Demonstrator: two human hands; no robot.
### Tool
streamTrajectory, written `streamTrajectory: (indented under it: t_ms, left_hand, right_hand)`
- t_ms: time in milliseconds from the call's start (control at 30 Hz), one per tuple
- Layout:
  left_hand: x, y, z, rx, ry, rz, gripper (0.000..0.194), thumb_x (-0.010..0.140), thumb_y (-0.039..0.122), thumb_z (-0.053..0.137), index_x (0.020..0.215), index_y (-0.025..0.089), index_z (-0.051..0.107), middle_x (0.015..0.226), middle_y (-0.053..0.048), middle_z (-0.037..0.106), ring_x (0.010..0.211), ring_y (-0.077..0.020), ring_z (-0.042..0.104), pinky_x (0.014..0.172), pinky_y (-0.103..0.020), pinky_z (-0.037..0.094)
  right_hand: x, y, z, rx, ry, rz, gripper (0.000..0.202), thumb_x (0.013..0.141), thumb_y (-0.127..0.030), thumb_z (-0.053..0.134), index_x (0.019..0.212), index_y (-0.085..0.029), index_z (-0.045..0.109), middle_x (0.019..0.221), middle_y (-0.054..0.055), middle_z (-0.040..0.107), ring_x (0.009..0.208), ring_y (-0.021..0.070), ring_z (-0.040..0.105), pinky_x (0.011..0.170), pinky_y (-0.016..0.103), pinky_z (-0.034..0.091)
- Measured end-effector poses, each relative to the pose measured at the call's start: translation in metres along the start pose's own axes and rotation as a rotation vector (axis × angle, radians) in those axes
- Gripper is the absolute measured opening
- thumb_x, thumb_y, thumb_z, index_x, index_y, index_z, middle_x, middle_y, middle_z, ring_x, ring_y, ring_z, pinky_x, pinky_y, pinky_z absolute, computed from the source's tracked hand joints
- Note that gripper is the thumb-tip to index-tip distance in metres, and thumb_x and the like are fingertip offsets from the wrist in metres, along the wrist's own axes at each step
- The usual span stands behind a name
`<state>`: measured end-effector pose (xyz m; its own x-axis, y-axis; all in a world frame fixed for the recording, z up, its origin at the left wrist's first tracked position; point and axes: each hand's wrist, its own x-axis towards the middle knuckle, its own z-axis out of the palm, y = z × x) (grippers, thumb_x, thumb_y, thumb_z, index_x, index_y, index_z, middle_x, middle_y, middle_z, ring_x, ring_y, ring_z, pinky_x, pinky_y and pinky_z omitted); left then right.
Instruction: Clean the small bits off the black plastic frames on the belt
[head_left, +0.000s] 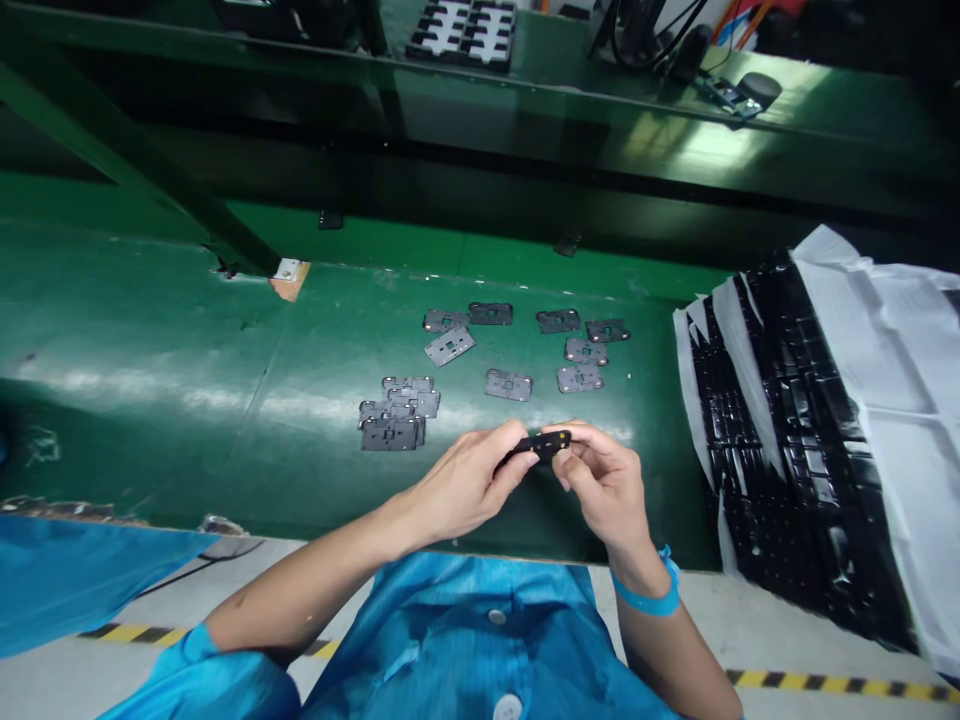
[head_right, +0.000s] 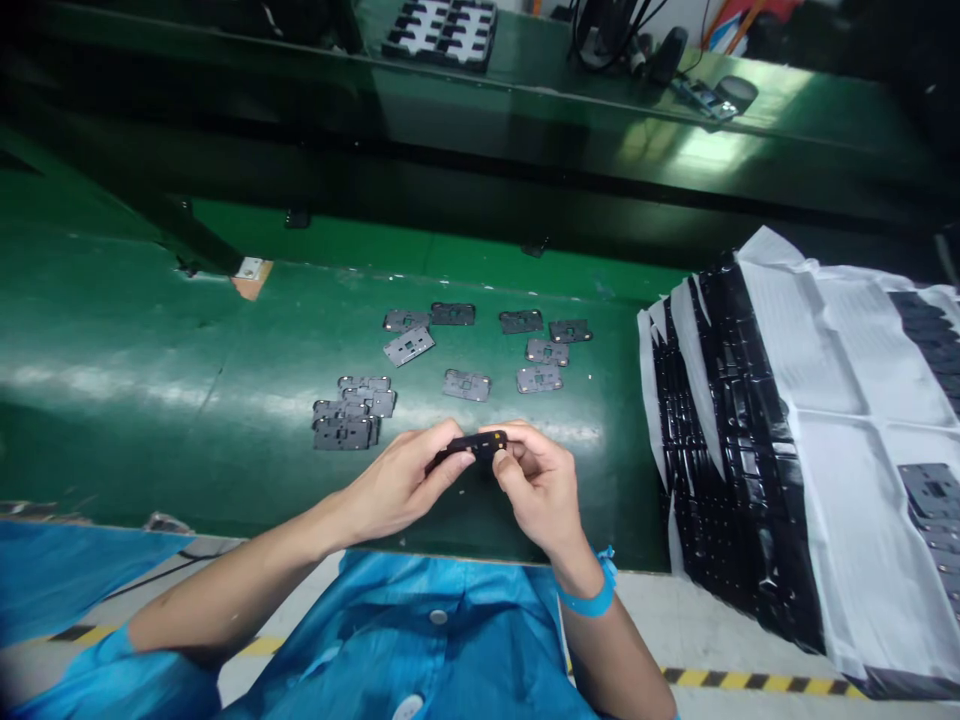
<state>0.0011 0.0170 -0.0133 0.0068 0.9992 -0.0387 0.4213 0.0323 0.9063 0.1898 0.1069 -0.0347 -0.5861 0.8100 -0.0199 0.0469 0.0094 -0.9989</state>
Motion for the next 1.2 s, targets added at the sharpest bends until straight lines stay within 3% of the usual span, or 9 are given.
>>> streamTrajectory:
  t_ms: [133,300,433,767,1000,1200]
  left_hand:
    - [0.004,-0.003,-0.003,-0.034,-0.011,-0.028,0.030,0.107,0.033,0.052,0.081,0.023,0.042,0.067,0.007,0.038,0.059,-0.0121,0.039,0.060,-0.027,0.027]
    - [0.003,0.000,-0.005,-0.171,0.029,-0.040,0.031,0.109,0.041,0.047,0.084,0.022,0.047,0.073,0.004,0.047,0.067,-0.0145,0.047,0.066,-0.028,0.035]
    - [-0.001,-0.001,-0.001,-0.297,0.067,-0.059,0.036,0.113,0.044,0.034,0.088,0.022,0.048,0.069,0.004,0.045,0.064,-0.0157,0.045,0.064,-0.029,0.037]
    - [0.001,-0.008,0.008,-0.261,0.222,-0.041,0.035,0.110,0.040,0.032,0.082,0.023,0.043,0.072,0.003,0.042,0.067,-0.0168,0.043,0.066,-0.031,0.036]
    - [0.002,-0.009,0.008,-0.192,0.213,-0.027,0.032,0.109,0.039,0.031,0.083,0.024,0.042,0.071,0.003,0.042,0.067,-0.0174,0.044,0.068,-0.032,0.036]
    - [0.004,-0.008,0.007,-0.225,0.188,-0.024,0.023,0.106,0.029,0.035,0.084,0.024,0.041,0.073,0.003,0.043,0.068,-0.0169,0.044,0.069,-0.032,0.034]
  right_hand:
    - [0.004,-0.007,-0.014,-0.026,-0.148,0.051,0.017,0.098,-0.033,0.075,0.109,-0.020,0.076,0.079,0.001,0.067,0.067,0.0152,0.062,0.064,0.029,0.053]
    - [0.004,-0.015,-0.010,-0.059,-0.049,0.004,0.013,0.103,-0.033,0.071,0.101,-0.020,0.075,0.070,-0.001,0.065,0.057,0.0139,0.062,0.058,0.028,0.052]
    - [-0.002,-0.015,-0.001,-0.082,-0.041,-0.059,0.010,0.105,-0.028,0.068,0.103,-0.021,0.076,0.077,0.000,0.066,0.060,0.0141,0.063,0.060,0.029,0.052]
    - [-0.009,-0.014,0.011,-0.156,-0.013,-0.189,0.015,0.107,-0.024,0.065,0.113,-0.023,0.079,0.082,0.003,0.065,0.066,0.0173,0.063,0.062,0.031,0.052]
    - [-0.007,-0.012,0.014,-0.109,0.009,-0.169,0.012,0.106,-0.025,0.066,0.108,-0.022,0.078,0.079,0.002,0.064,0.062,0.0158,0.062,0.059,0.030,0.051]
    - [-0.010,-0.006,0.011,-0.095,0.026,-0.141,0.011,0.107,-0.022,0.065,0.109,-0.022,0.076,0.082,0.002,0.064,0.066,0.0154,0.063,0.063,0.030,0.051]
